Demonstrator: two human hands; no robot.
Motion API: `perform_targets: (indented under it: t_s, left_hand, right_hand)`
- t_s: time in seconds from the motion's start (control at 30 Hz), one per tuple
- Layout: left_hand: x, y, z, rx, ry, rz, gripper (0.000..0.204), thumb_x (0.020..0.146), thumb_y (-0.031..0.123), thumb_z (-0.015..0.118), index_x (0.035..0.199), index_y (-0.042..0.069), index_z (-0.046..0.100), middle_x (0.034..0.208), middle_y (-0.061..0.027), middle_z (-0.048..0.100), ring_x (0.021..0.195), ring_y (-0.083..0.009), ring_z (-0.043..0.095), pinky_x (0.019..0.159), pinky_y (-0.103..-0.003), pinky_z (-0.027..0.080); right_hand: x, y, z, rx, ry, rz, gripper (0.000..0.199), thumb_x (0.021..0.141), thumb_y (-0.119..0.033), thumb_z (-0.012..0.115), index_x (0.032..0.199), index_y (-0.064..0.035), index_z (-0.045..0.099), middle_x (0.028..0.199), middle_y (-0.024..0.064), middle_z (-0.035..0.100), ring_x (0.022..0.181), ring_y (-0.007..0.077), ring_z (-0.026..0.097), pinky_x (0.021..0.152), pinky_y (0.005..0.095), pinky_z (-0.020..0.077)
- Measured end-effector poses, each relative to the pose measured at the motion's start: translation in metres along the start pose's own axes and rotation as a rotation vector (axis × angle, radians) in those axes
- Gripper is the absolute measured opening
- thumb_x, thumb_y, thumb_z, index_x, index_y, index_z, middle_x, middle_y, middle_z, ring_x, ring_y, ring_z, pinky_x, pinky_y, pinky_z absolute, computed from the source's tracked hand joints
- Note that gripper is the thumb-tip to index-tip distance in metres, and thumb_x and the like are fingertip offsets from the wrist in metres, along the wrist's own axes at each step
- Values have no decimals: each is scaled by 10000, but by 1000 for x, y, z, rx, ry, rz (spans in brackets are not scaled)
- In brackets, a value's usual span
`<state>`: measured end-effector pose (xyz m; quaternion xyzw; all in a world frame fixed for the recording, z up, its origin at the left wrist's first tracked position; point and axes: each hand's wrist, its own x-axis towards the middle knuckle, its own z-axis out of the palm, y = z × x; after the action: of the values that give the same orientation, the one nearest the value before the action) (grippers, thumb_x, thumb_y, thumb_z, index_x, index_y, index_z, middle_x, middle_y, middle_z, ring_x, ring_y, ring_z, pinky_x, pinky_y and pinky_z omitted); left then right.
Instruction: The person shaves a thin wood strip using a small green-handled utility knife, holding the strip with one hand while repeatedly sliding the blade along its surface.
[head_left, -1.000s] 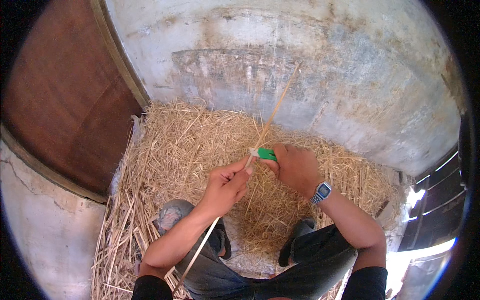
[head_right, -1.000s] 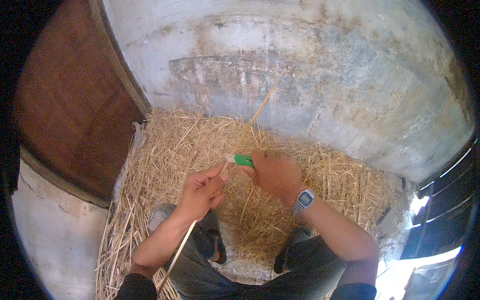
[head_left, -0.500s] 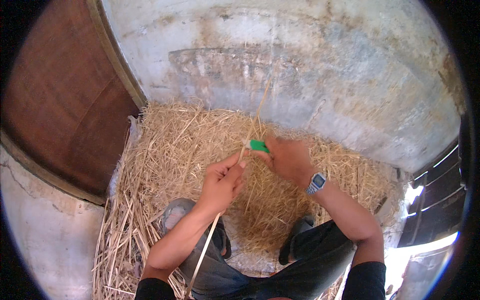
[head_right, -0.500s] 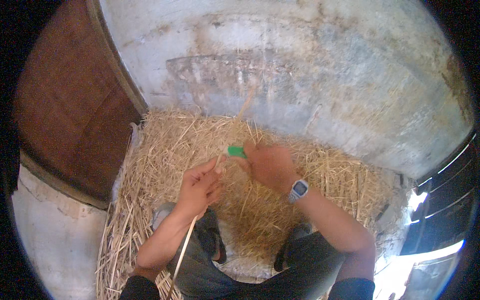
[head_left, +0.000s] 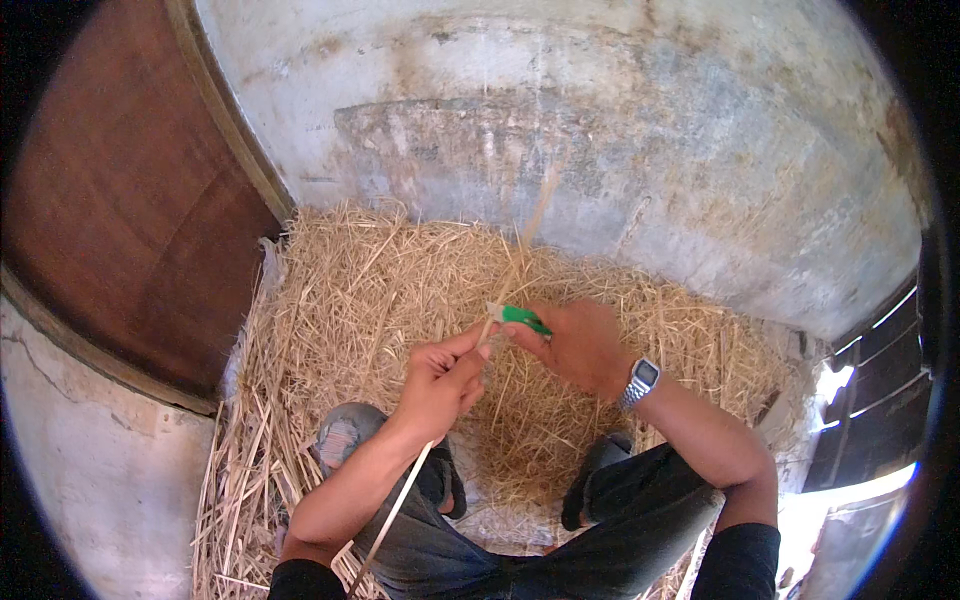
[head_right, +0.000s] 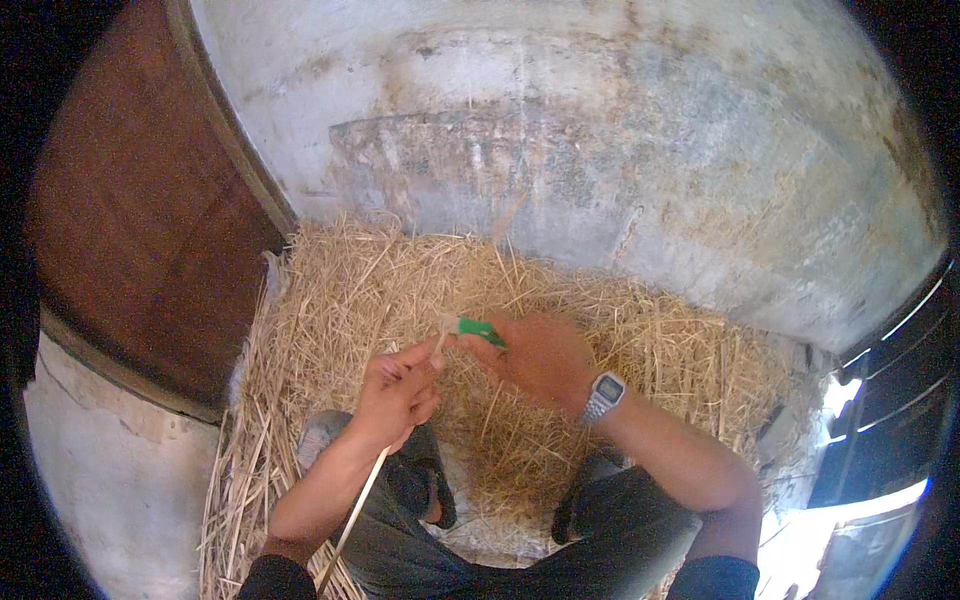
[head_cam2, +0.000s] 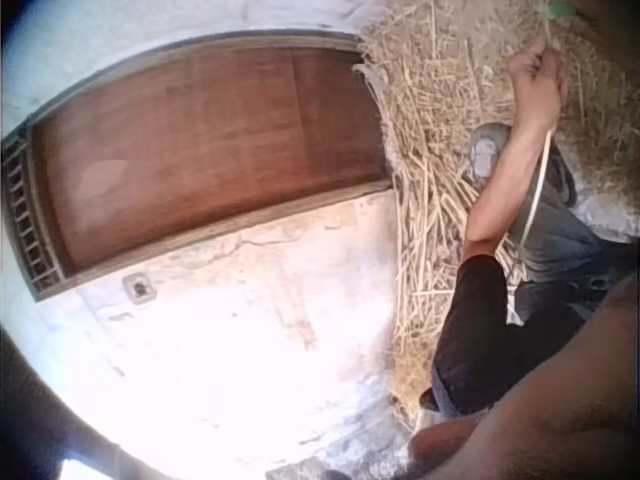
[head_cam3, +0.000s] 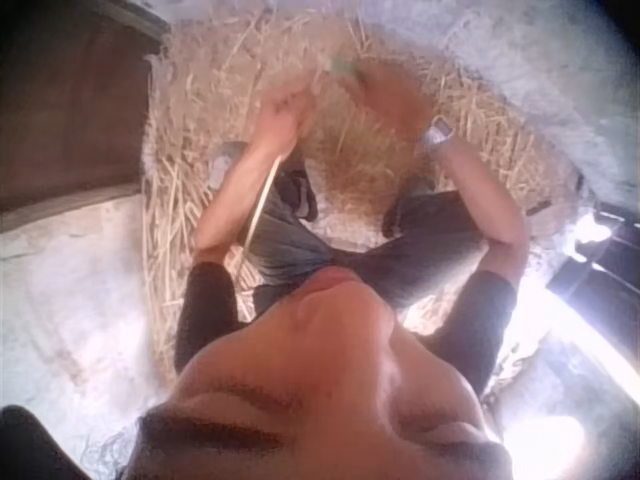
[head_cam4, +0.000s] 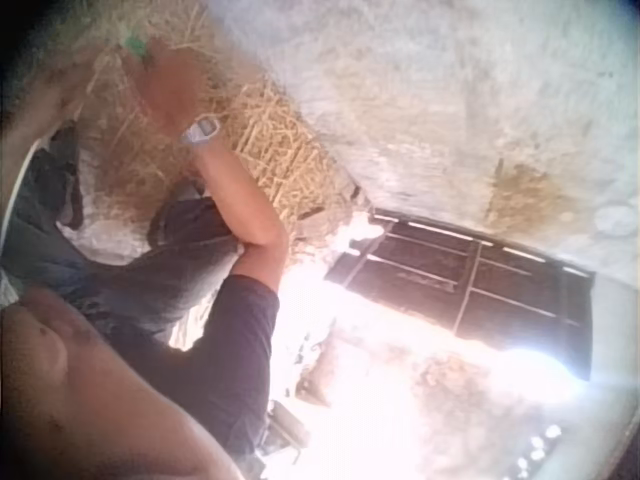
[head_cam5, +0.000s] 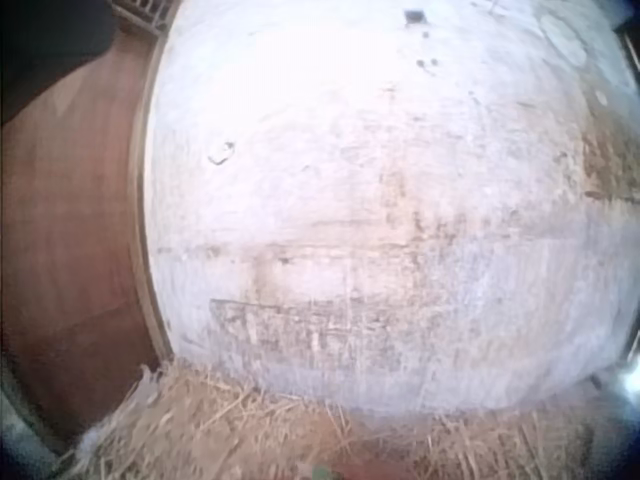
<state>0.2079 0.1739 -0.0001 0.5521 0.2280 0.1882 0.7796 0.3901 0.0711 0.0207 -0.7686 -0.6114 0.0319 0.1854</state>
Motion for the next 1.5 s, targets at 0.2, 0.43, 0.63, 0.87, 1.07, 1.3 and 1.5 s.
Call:
perform_targets:
  t_s: [0.2,0.43,0.63,0.87,1.07,1.3,1.5]
  left_hand:
    - [-8,-10,25,12,-11,-134,362,999,114,539,1354,43,553,590,80,352,437,-25,289,407,-227,227]
    - [-13,-2,-7,-54,-105,-54,381,1023,140,493,1382,15,506,550,88,293,437,-25,245,416,-222,221]
    - [-14,-9,5,-119,-153,-110,372,1023,139,496,1376,22,516,566,92,249,444,-26,189,419,-220,200]
    - [-10,-10,3,-115,-145,-87,360,1024,149,504,1366,43,534,570,87,256,445,-30,203,418,-222,204]
    - [-15,-14,-2,-44,-149,-101,356,1020,135,509,1359,33,536,561,79,280,434,-30,217,417,-232,198]
    - [-26,-15,-15,-106,-277,-130,357,1023,124,488,1354,-5,524,539,80,278,430,-25,225,423,-230,193]
    - [-20,-14,-15,-155,-304,-135,357,1039,159,451,1344,-17,511,531,76,278,418,-33,211,421,-220,204]
  right_hand:
    - [22,155,21,-353,400,169,477,929,-499,547,914,-36,661,666,199,634,652,352,657,562,465,516]
    - [-7,151,-52,208,671,474,630,1014,-527,411,768,22,599,547,66,429,534,138,384,513,344,332]
    - [-7,79,-31,118,385,247,513,986,-499,474,969,-22,662,668,205,613,604,360,600,576,458,461]
    - [-24,1,-14,54,-68,57,400,941,-473,561,891,-90,666,624,172,605,575,377,612,521,473,466]
    - [-7,50,4,-111,187,254,499,949,-530,509,857,-62,656,600,182,608,599,383,639,549,470,498]
    - [-23,150,-61,127,514,517,577,992,-505,471,836,33,607,544,112,492,529,208,477,538,362,423]
    - [-19,89,-40,508,499,270,436,983,-431,551,931,-5,626,584,14,453,556,94,410,525,311,383]
